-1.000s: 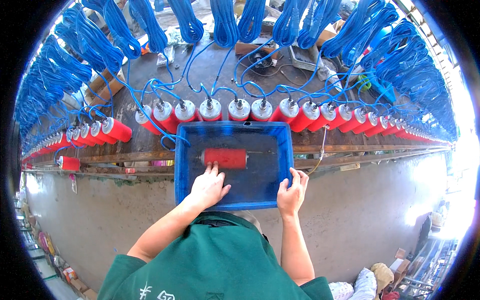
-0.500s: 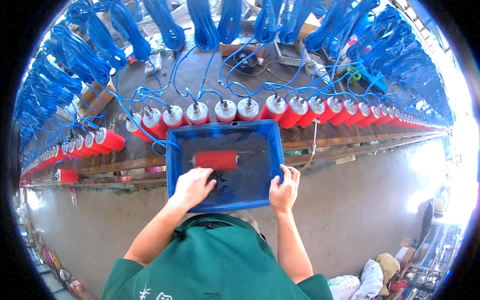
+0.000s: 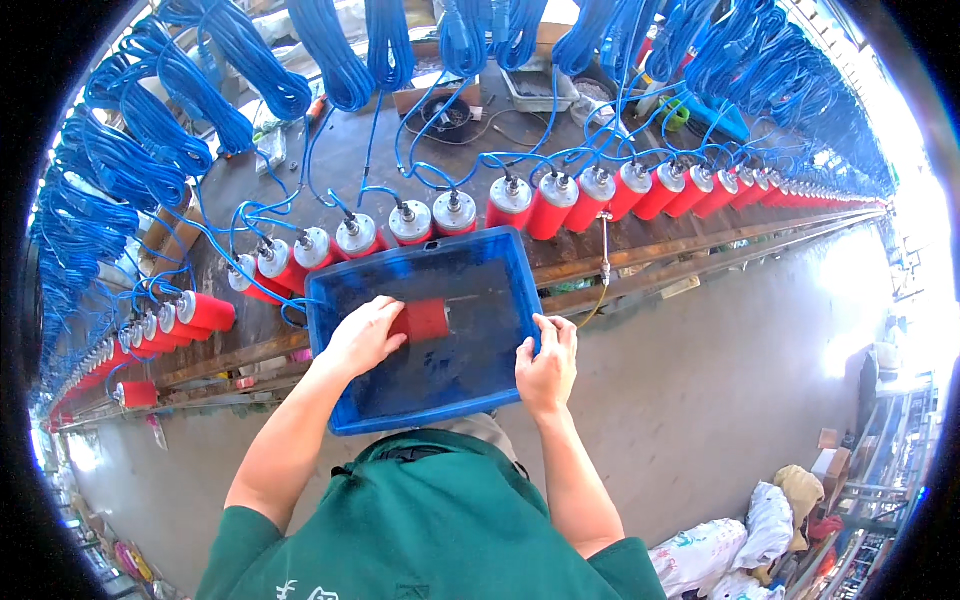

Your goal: The person cleans a series of red cylindrical components by dipping them into a bin of liquid and scrubbing them with a small brush before placing them back on a rack.

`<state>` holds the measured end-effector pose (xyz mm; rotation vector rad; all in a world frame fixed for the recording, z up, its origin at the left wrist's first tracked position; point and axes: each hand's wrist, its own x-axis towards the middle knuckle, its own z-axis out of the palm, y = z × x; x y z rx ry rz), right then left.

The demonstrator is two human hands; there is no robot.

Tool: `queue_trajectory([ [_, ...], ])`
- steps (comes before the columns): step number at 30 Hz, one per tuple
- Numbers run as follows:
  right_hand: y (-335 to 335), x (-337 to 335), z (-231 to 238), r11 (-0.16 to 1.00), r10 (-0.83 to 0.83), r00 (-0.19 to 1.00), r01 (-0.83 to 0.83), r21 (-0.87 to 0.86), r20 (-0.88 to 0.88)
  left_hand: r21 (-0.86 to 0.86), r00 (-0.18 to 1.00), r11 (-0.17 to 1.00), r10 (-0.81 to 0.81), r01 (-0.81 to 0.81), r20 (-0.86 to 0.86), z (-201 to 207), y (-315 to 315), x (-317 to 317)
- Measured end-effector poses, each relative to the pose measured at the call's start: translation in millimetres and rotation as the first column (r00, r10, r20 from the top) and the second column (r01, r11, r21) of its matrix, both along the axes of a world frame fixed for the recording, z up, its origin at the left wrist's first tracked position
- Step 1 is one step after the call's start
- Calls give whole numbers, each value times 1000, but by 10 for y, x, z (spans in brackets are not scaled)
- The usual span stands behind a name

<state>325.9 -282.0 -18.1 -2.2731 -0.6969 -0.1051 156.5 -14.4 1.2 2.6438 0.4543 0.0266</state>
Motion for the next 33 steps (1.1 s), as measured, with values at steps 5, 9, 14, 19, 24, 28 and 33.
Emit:
queue_trajectory([
  [5,0,-9,17,1000,1,1000,-1,8,9,80,954,992,-68,95,-293,-209,-32,303],
  [9,1,-9,21,1000,-5,1000,4,8,10,134,934,984,-62,115,-351,-440,-5,384],
  [14,-12,1,35,1000,-20,1000,20,10,16,248,929,954,-69,168,-363,-502,-10,405],
  [19,-9,-19,49,999,-37,999,37,21,-2,258,893,928,-139,268,-429,-153,-8,485],
  [24,-4,-12,32,1000,-16,999,16,8,47,330,791,819,-226,470,-568,474,-36,511],
  [28,4,-24,106,1000,-9,1000,9,30,8,372,734,752,-212,544,-645,829,-32,455],
  [33,-1,-2,74,1000,24,1000,-24,12,8,398,701,707,-194,585,-686,1100,11,276],
])
